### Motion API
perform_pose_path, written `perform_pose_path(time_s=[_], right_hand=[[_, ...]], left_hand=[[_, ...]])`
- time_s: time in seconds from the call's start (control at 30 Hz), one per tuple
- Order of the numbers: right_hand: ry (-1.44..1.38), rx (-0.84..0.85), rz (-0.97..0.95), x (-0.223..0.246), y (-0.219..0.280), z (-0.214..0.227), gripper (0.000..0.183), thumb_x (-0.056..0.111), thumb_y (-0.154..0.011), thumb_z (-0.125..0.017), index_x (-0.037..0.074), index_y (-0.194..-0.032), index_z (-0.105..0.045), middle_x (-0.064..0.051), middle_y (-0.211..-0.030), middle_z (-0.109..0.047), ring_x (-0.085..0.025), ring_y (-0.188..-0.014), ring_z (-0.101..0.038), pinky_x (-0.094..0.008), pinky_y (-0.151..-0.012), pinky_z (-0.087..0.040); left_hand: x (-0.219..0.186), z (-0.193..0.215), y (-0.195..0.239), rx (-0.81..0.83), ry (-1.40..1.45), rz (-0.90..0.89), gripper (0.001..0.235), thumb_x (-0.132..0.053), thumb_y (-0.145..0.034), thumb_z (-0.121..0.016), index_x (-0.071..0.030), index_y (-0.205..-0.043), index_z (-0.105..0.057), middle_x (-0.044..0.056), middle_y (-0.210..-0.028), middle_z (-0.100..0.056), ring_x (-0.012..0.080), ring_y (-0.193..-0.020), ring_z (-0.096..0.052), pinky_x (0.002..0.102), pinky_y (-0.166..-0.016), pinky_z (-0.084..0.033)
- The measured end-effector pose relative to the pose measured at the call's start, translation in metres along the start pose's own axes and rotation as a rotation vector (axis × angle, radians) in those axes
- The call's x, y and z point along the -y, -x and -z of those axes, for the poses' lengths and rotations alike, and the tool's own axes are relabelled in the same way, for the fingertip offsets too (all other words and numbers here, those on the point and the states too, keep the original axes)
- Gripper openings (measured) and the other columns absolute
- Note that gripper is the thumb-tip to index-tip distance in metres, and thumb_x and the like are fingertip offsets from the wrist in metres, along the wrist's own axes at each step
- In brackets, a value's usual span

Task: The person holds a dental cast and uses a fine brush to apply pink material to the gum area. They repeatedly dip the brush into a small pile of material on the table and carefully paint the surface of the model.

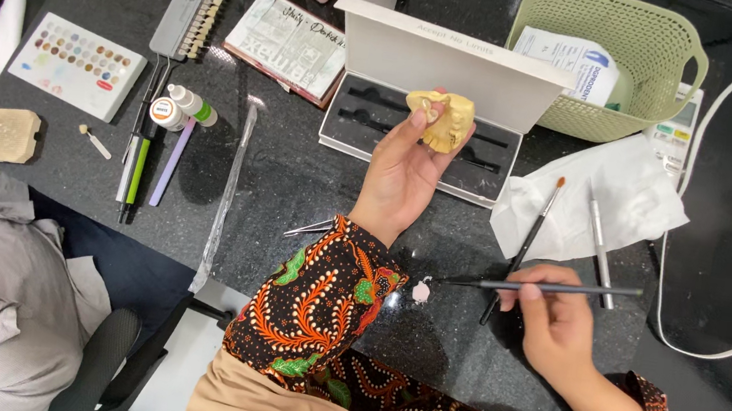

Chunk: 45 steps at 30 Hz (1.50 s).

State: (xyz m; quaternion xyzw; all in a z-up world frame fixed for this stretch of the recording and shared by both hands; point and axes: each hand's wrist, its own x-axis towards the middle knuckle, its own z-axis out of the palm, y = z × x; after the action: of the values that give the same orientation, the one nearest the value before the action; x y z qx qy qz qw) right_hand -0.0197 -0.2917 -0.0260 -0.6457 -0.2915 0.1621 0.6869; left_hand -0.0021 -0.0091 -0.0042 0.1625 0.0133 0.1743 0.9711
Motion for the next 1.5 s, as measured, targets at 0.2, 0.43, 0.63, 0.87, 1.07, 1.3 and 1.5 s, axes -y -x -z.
perform_pose_path(time_s=[0.2,0.43,0.63,0.87,1.07,1.3,1.5], right_hand=[[0.044,0.036,-0.098,-0.0036,0.0049,-0.0025,0.011,0.002,-0.104,-0.054,0.0,-0.115,-0.052,-0.012,-0.103,-0.066,-0.013,-0.088,-0.063,-0.029,-0.083,-0.054],[0.083,0.048,-0.136,-0.0094,0.0082,0.0009,0.012,0.006,-0.103,-0.058,0.0,-0.113,-0.055,-0.01,-0.103,-0.067,-0.012,-0.087,-0.064,-0.025,-0.08,-0.054],[0.09,0.039,-0.139,-0.0097,0.0085,0.001,0.012,0.005,-0.103,-0.057,0.0,-0.113,-0.055,-0.011,-0.105,-0.067,-0.012,-0.088,-0.064,-0.026,-0.08,-0.054],[0.071,0.032,-0.118,-0.0092,0.009,0.0017,0.012,0.005,-0.104,-0.056,0.001,-0.115,-0.053,-0.012,-0.105,-0.067,-0.012,-0.089,-0.063,-0.027,-0.082,-0.055],[0.062,0.053,-0.094,-0.0093,0.0096,0.001,0.012,0.004,-0.103,-0.057,0.001,-0.115,-0.053,-0.012,-0.107,-0.067,-0.012,-0.089,-0.063,-0.027,-0.082,-0.054],[0.076,0.046,-0.102,-0.008,0.0092,-0.0002,0.012,0.004,-0.103,-0.057,0.001,-0.114,-0.053,-0.013,-0.107,-0.067,-0.013,-0.09,-0.063,-0.027,-0.082,-0.054],[0.062,0.038,-0.109,-0.0077,0.0091,-0.0001,0.011,0.003,-0.104,-0.056,0.0,-0.114,-0.053,-0.013,-0.108,-0.067,-0.013,-0.09,-0.064,-0.028,-0.082,-0.055]], left_hand=[[0.0013,-0.0002,0.0007,0.006,-0.001,0.007,0.04,-0.02,-0.107,-0.065,0.008,-0.135,-0.058,0.013,-0.143,-0.056,0.0277,-0.137,-0.054,0.049,-0.124,-0.043],[0.0011,-0.0017,0.0017,0.002,-0.003,0.019,0.044,-0.019,-0.107,-0.064,0.006,-0.141,-0.054,0.013,-0.141,-0.057,0.0274,-0.137,-0.054,0.047,-0.124,-0.044],[-0.0005,-0.0047,0.0029,-0.003,-0.016,0.019,0.043,-0.02,-0.108,-0.062,0.007,-0.14,-0.053,0.014,-0.141,-0.057,0.0272,-0.137,-0.054,0.046,-0.123,-0.045],[-0.0009,-0.0061,0.0039,-0.002,-0.002,0.019,0.043,-0.02,-0.108,-0.062,0.006,-0.141,-0.053,0.014,-0.141,-0.057,0.0273,-0.136,-0.055,0.046,-0.123,-0.045],[0.0005,-0.0042,0.0036,-0.003,0.011,0.022,0.042,-0.019,-0.108,-0.062,0.007,-0.14,-0.055,0.014,-0.142,-0.058,0.0277,-0.136,-0.056,0.045,-0.122,-0.045],[0.0017,-0.0021,0.0034,-0.015,0.008,0.017,0.039,-0.019,-0.108,-0.062,0.006,-0.138,-0.058,0.013,-0.141,-0.059,0.0272,-0.135,-0.056,0.045,-0.121,-0.046],[0.0018,-0.0016,0.0043,-0.004,0.006,0.015,0.039,-0.019,-0.108,-0.062,0.006,-0.138,-0.058,0.014,-0.141,-0.06,0.0271,-0.135,-0.057,0.045,-0.121,-0.046]])
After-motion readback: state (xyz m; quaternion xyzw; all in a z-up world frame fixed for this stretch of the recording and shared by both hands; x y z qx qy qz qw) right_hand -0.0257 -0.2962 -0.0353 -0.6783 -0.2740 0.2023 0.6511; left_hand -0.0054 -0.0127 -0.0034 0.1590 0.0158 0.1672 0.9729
